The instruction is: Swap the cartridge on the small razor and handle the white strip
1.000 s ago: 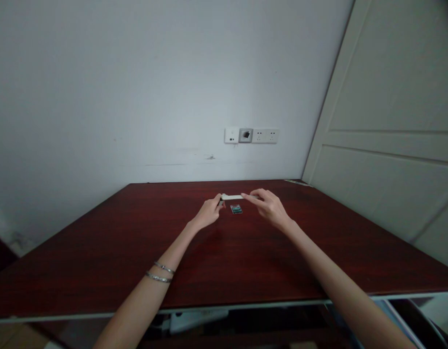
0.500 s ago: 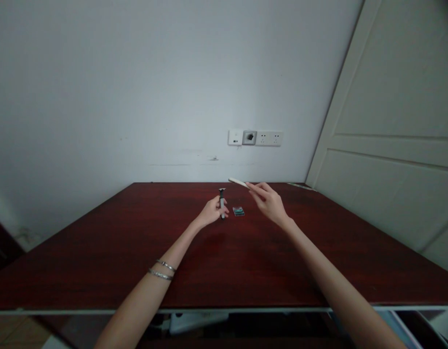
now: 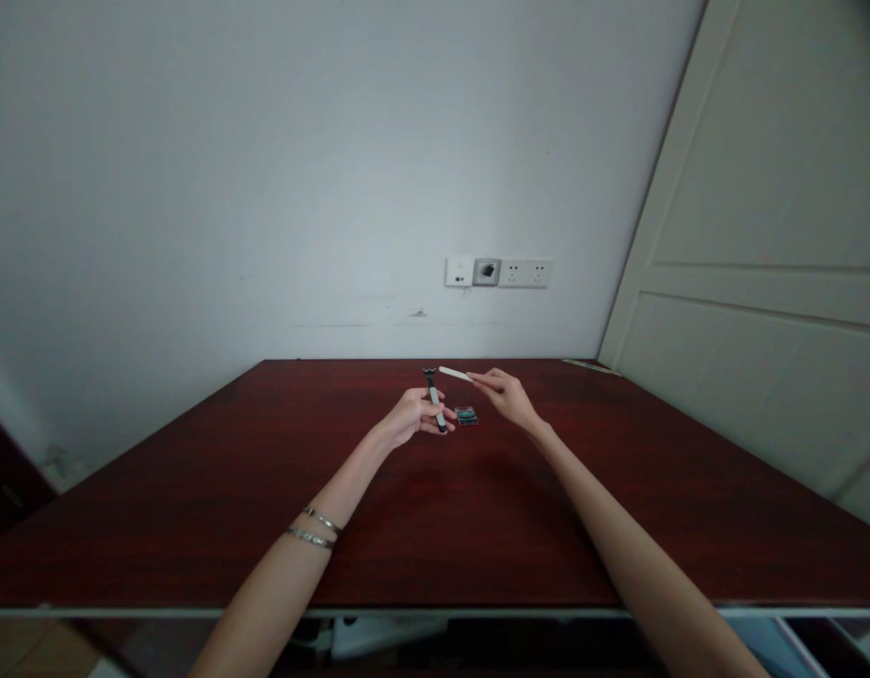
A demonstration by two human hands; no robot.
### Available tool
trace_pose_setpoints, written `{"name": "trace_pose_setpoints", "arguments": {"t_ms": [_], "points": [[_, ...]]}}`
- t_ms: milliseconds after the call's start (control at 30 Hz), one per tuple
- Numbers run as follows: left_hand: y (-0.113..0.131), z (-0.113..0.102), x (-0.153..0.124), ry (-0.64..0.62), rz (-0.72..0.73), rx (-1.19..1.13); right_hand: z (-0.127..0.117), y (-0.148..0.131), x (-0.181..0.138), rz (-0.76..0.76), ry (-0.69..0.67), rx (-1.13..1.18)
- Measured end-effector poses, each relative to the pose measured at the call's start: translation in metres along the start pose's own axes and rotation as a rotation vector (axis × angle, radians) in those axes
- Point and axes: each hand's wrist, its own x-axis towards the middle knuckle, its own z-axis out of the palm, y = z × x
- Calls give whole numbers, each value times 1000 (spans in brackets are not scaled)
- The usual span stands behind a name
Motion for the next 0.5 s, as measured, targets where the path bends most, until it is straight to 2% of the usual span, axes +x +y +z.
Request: {"name": "trace_pose_setpoints", "arguments": {"t_ms": [100,300,500], "points": [[2,2,-2,-8,-17,12,-4,10,-4,28,29,19],[0,6,-3,-53,-31,59,6,-10,1,-37,16,22],[-2,3,-3,-31,-43,89,-4,11,-4,-31,23,77]]}}
